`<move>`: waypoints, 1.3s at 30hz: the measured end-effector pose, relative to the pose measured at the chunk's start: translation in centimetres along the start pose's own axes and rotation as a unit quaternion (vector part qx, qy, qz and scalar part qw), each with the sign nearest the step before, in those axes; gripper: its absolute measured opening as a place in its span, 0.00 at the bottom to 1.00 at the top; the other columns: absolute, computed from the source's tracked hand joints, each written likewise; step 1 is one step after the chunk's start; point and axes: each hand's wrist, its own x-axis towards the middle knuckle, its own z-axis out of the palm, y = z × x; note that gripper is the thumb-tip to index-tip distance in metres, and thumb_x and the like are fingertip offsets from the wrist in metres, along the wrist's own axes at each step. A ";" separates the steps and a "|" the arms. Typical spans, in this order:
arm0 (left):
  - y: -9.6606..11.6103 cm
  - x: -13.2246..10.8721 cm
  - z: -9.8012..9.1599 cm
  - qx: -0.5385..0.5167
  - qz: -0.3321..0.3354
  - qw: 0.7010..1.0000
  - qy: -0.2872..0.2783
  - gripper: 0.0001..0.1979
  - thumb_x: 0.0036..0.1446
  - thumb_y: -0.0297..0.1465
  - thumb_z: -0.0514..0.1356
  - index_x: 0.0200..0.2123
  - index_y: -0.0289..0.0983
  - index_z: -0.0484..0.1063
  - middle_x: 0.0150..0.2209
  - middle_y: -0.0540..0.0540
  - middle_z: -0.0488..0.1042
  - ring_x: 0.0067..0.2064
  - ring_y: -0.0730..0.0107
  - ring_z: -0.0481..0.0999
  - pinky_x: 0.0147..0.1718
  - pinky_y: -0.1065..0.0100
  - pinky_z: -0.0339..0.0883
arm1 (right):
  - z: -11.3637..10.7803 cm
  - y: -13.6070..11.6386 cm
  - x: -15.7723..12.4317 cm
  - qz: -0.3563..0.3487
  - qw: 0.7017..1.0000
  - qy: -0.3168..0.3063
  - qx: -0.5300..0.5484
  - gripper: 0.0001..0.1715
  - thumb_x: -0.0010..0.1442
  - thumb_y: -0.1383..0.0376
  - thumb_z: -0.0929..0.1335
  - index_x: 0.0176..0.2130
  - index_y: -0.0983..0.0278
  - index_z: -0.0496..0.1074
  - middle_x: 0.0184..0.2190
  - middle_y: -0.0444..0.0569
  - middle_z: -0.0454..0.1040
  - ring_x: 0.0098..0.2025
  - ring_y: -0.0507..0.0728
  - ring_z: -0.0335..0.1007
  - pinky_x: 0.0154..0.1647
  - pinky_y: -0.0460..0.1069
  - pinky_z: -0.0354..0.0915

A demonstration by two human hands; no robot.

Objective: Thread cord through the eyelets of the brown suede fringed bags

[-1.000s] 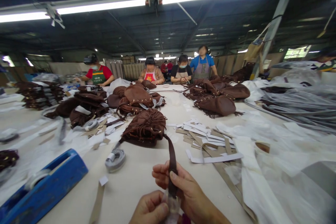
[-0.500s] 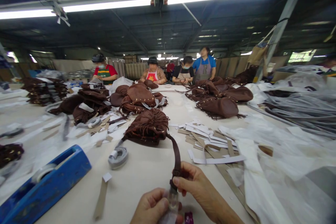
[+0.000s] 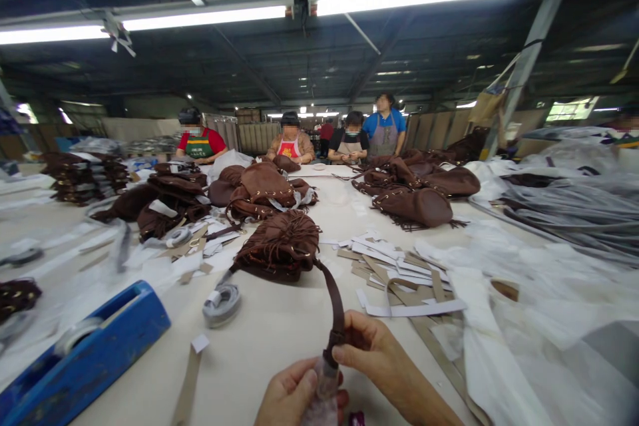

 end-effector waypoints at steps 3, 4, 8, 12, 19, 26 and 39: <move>0.2 0.0 0.0 0.014 0.003 1.000 0.003 0.25 0.38 0.45 0.73 0.36 0.35 0.79 0.33 0.42 0.79 0.35 0.58 0.78 0.32 0.66 0.66 | 0.2 0.1 0.1 0.007 1.000 0.006 0.001 0.10 0.45 0.67 0.72 0.31 0.65 0.71 0.25 0.42 0.71 0.28 0.51 0.64 0.30 0.46 0.60; 0.2 0.0 0.0 0.019 0.000 1.000 0.008 0.24 0.38 0.45 0.73 0.36 0.36 0.78 0.33 0.43 0.79 0.35 0.58 0.78 0.32 0.66 0.66 | 0.3 0.2 0.2 0.006 1.000 0.009 0.000 0.10 0.45 0.67 0.72 0.30 0.65 0.70 0.24 0.42 0.71 0.26 0.51 0.64 0.29 0.45 0.60; 0.3 0.0 0.3 0.006 -0.012 1.000 0.019 0.25 0.39 0.43 0.73 0.39 0.37 0.77 0.35 0.43 0.79 0.34 0.58 0.78 0.34 0.63 0.67 | 0.5 0.3 0.4 0.000 1.000 0.027 -0.001 0.09 0.44 0.67 0.72 0.29 0.65 0.69 0.22 0.41 0.70 0.24 0.50 0.63 0.26 0.45 0.59; -0.1 0.3 0.6 -0.053 -0.002 0.998 -0.028 0.27 0.37 0.39 0.75 0.42 0.38 0.74 0.35 0.44 0.78 0.36 0.59 0.78 0.36 0.64 0.66 | 0.5 0.5 0.5 0.004 0.999 0.042 -0.015 0.09 0.43 0.67 0.71 0.29 0.66 0.69 0.21 0.39 0.68 0.23 0.49 0.61 0.24 0.44 0.56; -0.4 1.1 0.0 0.017 0.027 0.999 -0.033 0.27 0.40 0.42 0.73 0.41 0.34 0.72 0.29 0.42 0.78 0.31 0.62 0.77 0.33 0.66 0.65 | 0.5 0.5 0.3 0.032 0.998 0.046 -0.035 0.08 0.43 0.68 0.69 0.29 0.65 0.69 0.18 0.38 0.68 0.20 0.49 0.62 0.21 0.44 0.58; -0.2 1.6 0.8 0.024 0.054 0.998 -0.004 0.30 0.43 0.43 0.71 0.47 0.34 0.72 0.28 0.44 0.78 0.31 0.62 0.77 0.31 0.68 0.65 | 0.5 0.3 0.0 0.018 0.990 0.077 -0.117 0.07 0.43 0.69 0.67 0.29 0.65 0.70 0.20 0.39 0.67 0.23 0.51 0.66 0.25 0.45 0.63; 1.3 2.9 2.7 -0.015 0.042 0.998 0.051 0.23 0.38 0.37 0.74 0.35 0.34 0.72 0.42 0.37 0.78 0.43 0.56 0.78 0.46 0.59 0.68 | -2.1 -1.0 -1.0 0.068 0.972 0.104 -0.200 0.19 0.56 0.52 0.63 0.24 0.63 0.65 0.14 0.39 0.63 0.16 0.49 0.59 0.19 0.44 0.56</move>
